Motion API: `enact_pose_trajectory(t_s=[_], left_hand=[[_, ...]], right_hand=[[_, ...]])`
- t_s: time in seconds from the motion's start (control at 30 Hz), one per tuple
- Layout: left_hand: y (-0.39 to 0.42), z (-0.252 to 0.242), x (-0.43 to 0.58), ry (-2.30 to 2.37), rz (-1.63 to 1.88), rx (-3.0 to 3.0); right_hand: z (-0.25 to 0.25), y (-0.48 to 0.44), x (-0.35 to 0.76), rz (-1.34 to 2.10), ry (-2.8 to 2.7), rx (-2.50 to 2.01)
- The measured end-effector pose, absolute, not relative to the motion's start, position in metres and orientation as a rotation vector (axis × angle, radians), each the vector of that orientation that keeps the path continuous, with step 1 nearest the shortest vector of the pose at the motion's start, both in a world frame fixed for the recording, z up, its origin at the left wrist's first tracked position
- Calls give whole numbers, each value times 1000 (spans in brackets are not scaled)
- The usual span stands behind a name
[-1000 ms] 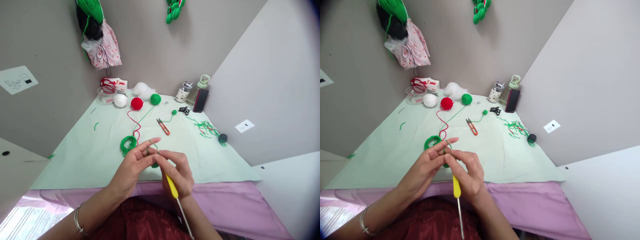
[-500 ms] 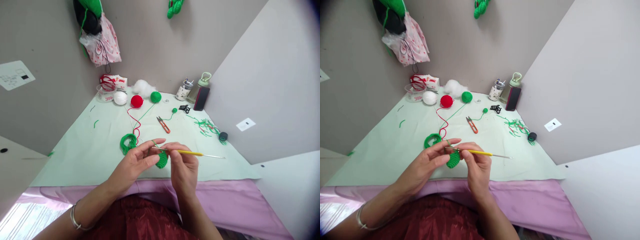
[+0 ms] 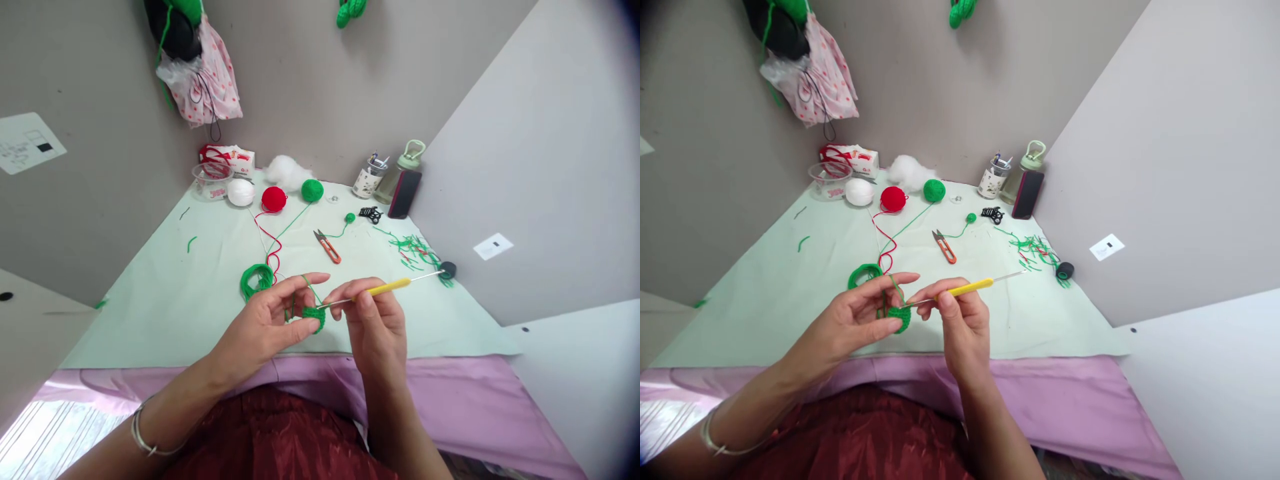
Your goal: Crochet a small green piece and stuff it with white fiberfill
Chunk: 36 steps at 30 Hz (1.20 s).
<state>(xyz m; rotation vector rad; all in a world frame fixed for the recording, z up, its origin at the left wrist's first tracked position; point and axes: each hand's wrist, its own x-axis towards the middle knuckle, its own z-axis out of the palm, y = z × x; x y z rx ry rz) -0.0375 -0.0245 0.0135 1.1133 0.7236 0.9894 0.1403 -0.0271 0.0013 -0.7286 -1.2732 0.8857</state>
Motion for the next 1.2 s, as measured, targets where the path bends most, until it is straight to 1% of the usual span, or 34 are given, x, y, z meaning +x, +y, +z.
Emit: enact_pose_trajectory(t_s=[0.2, 0.3, 0.53, 0.67, 0.73, 0.9, 0.93, 1.03, 1.2], left_hand=[[-25, 20, -38, 780, 968, 1158], [-26, 17, -38, 796, 974, 1180], [-27, 11, -40, 898, 1043, 1310], [-26, 12, -36, 951, 1099, 1327], [-26, 12, -35, 937, 1093, 1288], [-26, 5, -35, 967, 1180, 1416], [-25, 4, -35, 985, 1205, 1473], [-24, 1, -33, 1019, 1235, 1484], [-26, 3, -30, 894, 1146, 1122]], right_hand=[[1, -31, 148, 898, -1367, -681], [2, -34, 151, 797, -1452, -711], [9, -42, 156, 373, -1843, -728], [5, -43, 151, -65, -2021, -744], [1, -43, 148, -202, -2019, -742], [-7, -42, 148, 1, -1935, -761], [-9, -41, 148, -21, -1948, -773], [-18, -39, 147, -236, -1958, -797], [-33, -35, 143, -418, -1906, -794]])
